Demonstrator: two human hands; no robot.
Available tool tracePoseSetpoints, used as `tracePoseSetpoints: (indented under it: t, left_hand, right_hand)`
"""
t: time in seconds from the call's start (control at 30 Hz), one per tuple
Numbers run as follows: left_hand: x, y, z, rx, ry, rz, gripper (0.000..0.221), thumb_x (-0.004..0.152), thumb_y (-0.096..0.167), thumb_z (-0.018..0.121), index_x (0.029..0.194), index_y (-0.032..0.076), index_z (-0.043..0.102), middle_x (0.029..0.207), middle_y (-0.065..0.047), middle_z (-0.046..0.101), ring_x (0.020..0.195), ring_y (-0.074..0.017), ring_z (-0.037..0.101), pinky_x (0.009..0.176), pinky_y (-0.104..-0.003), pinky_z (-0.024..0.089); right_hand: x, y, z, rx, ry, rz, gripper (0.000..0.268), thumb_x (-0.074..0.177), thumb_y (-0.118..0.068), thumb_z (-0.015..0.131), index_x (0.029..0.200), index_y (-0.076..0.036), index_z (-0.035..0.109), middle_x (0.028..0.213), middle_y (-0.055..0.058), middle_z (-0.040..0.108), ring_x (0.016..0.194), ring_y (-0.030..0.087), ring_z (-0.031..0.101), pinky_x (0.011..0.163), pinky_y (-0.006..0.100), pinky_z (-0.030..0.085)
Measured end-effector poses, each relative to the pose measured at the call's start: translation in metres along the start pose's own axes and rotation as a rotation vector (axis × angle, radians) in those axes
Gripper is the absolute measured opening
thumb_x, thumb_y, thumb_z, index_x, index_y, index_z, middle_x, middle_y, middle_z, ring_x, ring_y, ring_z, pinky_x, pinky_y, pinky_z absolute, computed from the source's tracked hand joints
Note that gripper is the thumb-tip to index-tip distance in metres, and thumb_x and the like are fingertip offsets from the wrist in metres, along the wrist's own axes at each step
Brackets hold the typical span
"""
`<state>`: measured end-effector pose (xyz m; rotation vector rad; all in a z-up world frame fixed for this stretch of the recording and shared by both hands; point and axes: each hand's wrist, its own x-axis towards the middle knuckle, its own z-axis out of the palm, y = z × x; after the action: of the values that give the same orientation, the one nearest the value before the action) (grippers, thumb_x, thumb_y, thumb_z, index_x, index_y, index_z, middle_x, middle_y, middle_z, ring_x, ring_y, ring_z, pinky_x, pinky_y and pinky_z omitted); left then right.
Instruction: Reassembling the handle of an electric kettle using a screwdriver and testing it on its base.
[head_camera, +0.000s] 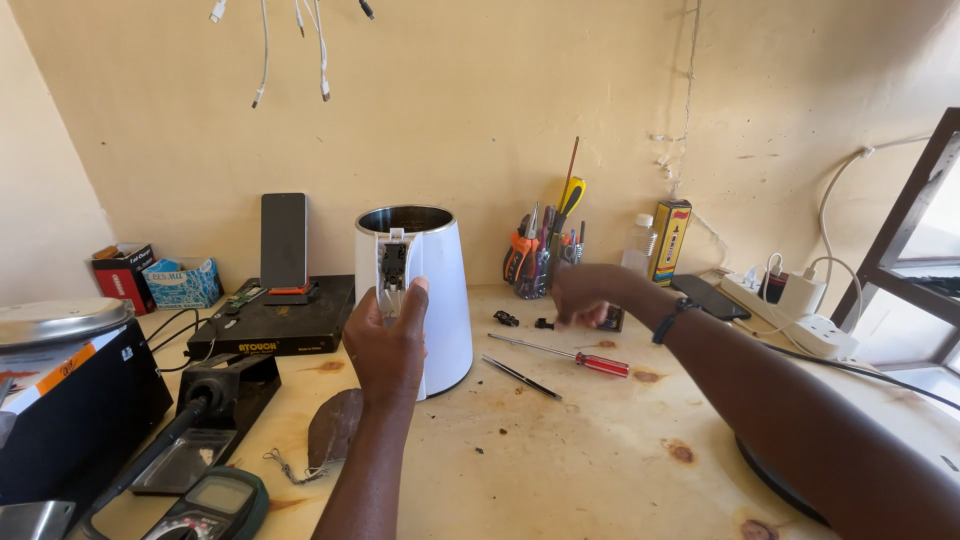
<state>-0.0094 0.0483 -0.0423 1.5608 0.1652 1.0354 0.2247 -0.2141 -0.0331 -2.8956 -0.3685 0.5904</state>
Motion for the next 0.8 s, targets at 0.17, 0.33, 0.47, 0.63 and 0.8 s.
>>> tracePoseSetpoints:
  t: [0.17, 0.33, 0.47, 0.63, 0.8]
  left_hand:
    - [0.005, -0.008, -0.002, -0.022, -0.039, -0.034, 0.035, 0.094, 0.044, 0.08, 0.093, 0.009, 0.077, 0.074, -0.013, 0.073, 0.067, -0.0228, 0.076, 0.07, -0.043, 0.066]
    - [0.0, 0.004, -0.002, 0.01, -0.04, -0.048, 0.038, 0.094, 0.044, 0.081, 0.096, 0.006, 0.076, 0.077, -0.017, 0.073, 0.069, -0.026, 0.077, 0.071, -0.046, 0.066]
    - [0.004, 0.008, -0.007, -0.049, -0.02, -0.026, 0.033, 0.092, 0.04, 0.08, 0.084, 0.009, 0.074, 0.063, -0.012, 0.069, 0.056, -0.0206, 0.072, 0.059, -0.039, 0.064]
    - [0.002, 0.016, -0.006, -0.058, -0.008, -0.016, 0.033, 0.091, 0.041, 0.08, 0.081, 0.01, 0.074, 0.06, -0.013, 0.069, 0.052, -0.0189, 0.071, 0.056, -0.035, 0.064]
    - [0.001, 0.01, -0.002, 0.026, -0.002, -0.037, 0.038, 0.091, 0.042, 0.084, 0.09, 0.005, 0.076, 0.071, -0.018, 0.071, 0.064, -0.0263, 0.076, 0.069, -0.048, 0.067]
  right_hand:
    - [-0.046, -0.007, 0.026, -0.159, -0.259, -0.036, 0.047, 0.075, -0.021, 0.1, 0.111, -0.004, 0.075, 0.093, 0.019, 0.077, 0.074, 0.029, 0.08, 0.068, 0.042, 0.07]
    - [-0.057, -0.006, 0.022, -0.138, -0.161, -0.117, 0.034, 0.076, -0.009, 0.092, 0.106, -0.005, 0.075, 0.091, 0.017, 0.075, 0.069, 0.027, 0.08, 0.067, 0.041, 0.069]
    - [-0.082, -0.021, -0.021, 0.329, 0.284, -0.263, 0.022, 0.083, -0.006, 0.075, 0.103, -0.003, 0.083, 0.083, 0.019, 0.075, 0.068, 0.028, 0.076, 0.067, 0.038, 0.065]
    - [-0.085, -0.015, -0.073, 0.772, 0.829, -0.494, 0.028, 0.08, 0.001, 0.082, 0.107, 0.003, 0.073, 0.068, 0.018, 0.07, 0.051, 0.022, 0.069, 0.048, 0.031, 0.059]
    - [-0.062, -0.028, -0.117, 0.828, 1.105, -0.519, 0.019, 0.079, -0.011, 0.078, 0.097, -0.012, 0.073, 0.072, 0.006, 0.067, 0.059, 0.012, 0.061, 0.055, 0.022, 0.052]
